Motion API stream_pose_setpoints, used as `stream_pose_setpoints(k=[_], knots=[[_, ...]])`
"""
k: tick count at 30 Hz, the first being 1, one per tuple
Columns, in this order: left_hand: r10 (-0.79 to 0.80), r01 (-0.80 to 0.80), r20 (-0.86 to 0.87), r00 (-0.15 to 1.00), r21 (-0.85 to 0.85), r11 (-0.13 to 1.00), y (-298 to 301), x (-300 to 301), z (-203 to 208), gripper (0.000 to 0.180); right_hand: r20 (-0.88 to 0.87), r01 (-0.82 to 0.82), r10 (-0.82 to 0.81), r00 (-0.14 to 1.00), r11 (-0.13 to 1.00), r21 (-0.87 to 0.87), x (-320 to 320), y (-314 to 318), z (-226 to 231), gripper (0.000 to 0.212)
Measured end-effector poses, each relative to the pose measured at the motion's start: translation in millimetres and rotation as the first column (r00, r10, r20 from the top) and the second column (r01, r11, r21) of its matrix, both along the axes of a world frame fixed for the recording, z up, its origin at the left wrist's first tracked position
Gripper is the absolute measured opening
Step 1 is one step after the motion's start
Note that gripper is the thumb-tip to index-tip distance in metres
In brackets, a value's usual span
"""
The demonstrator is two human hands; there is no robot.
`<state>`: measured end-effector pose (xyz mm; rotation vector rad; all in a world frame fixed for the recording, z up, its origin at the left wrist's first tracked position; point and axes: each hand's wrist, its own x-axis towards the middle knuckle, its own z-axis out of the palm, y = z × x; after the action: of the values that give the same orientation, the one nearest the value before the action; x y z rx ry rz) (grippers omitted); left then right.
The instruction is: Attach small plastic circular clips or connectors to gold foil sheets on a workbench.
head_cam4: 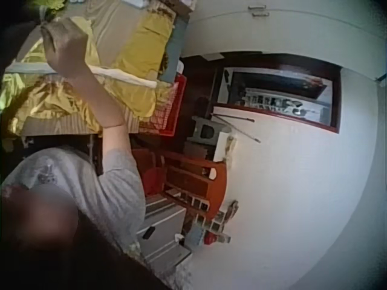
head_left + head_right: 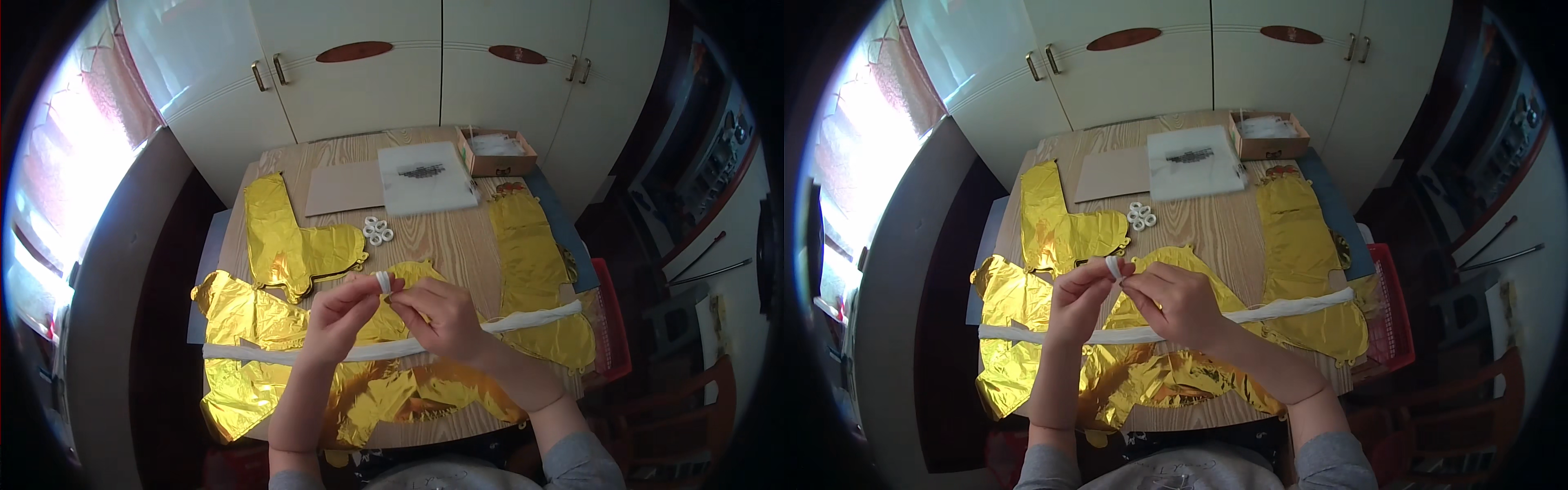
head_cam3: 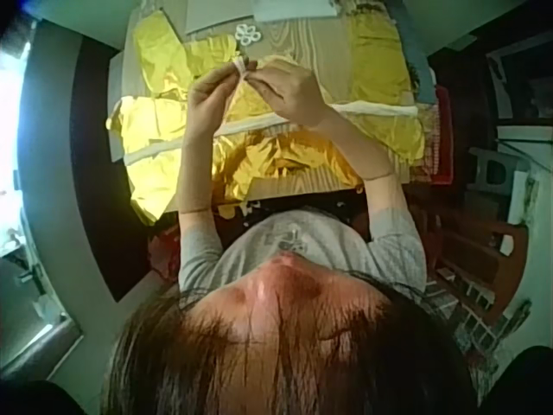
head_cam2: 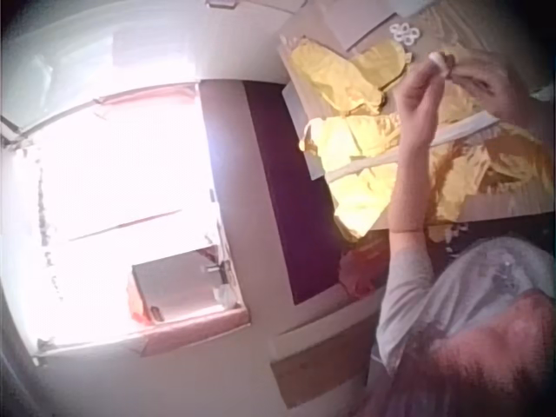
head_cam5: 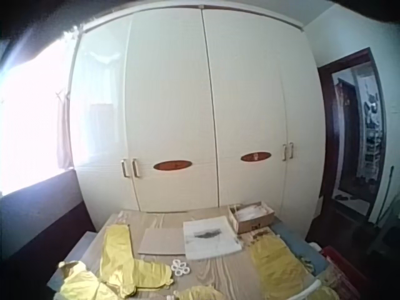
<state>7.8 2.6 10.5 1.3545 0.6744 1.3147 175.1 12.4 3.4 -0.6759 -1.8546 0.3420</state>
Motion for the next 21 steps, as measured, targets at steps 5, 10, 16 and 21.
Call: stream_pose_setpoints(k=[5,10,16,21], knots=[[0.015,-0.007,-0.233,0.972,0.036,0.999,0,-8,-7,0.015,0.018,0.064,-0.068,0.998,0.983,0.174,9,4,9,0.011],[-0.118,0.103,-0.231,0.966,-0.077,0.992,-3,-6,-2,0.014,-0.104,-0.07,0.061,0.993,0.993,-0.092,12,10,3,0.011],[-0.258,0.267,0.086,0.962,-0.123,0.956,-1,-5,-5,0.017,-0.126,-0.146,0.115,0.985,0.952,-0.27,10,8,-1,0.004],[-0.144,0.148,0.123,0.982,-0.025,0.989,2,-1,-14,0.028,-0.1,-0.039,0.026,0.995,0.991,-0.13,3,6,-5,0.007]])
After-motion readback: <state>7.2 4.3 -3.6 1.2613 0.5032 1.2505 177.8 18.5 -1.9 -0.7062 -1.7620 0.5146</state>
